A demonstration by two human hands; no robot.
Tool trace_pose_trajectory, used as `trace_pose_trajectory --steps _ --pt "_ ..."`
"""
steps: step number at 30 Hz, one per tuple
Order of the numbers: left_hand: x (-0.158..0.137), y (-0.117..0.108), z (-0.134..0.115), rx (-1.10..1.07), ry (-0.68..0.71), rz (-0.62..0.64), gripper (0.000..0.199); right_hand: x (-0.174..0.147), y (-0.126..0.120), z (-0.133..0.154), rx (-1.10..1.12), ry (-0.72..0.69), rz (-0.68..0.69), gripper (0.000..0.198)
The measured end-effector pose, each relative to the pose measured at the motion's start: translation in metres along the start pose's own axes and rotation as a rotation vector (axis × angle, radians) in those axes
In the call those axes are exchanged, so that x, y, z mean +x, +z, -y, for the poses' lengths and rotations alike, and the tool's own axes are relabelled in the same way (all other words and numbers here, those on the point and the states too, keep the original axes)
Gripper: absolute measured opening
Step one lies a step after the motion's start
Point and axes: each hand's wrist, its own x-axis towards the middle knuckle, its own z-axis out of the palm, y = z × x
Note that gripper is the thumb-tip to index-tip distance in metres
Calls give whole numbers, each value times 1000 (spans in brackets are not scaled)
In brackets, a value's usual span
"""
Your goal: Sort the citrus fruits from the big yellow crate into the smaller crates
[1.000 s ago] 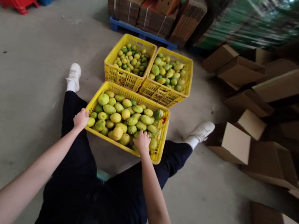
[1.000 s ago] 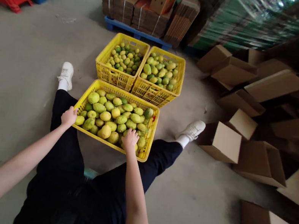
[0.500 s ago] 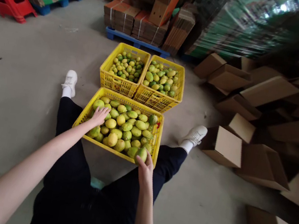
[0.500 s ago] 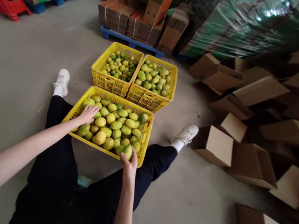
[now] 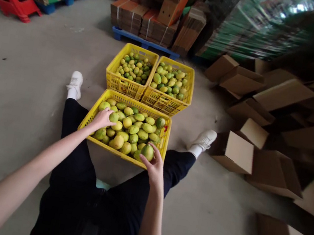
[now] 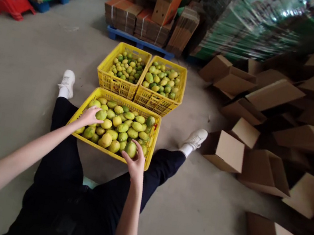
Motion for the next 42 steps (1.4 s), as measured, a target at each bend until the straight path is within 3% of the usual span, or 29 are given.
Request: trace_pose_trajectory --steps 3,6,10,15,24,28,31,33,38,42 --pt "-35 -18 -22 -407 50 -242 60 13 16 11 -75 -144 -33 63" --pt "-76 -29 -53 -780 120 -380 63 11 37 22 -176 -298 -71 56" --pt "-117 -34 -79 -842 157 -437 60 -7 61 32 -209 -444 -7 51" --pt "-131 -37 -78 -863 239 -373 58 -19 74 35 -139 -548 -8 42" --pt "-129 -54 -84 -946 132 -272 60 -22 73 53 -40 -394 42 45" --pt "-127 -50 -85 -1292 -172 -202 75 -23 69 54 101 -149 102 53" --pt "-124 -47 -87 -1495 -435 -24 64 -24 68 51 153 23 110 51" --pt "-123 -46 -88 -1551 -535 86 55 -25 69 47 167 125 132 49" --pt "-127 -42 -88 -1560 -527 202 57 -27 71 39 213 206 155 46" --pt "-129 -41 -89 -1538 -543 182 58 -28 68 40 226 198 155 43"
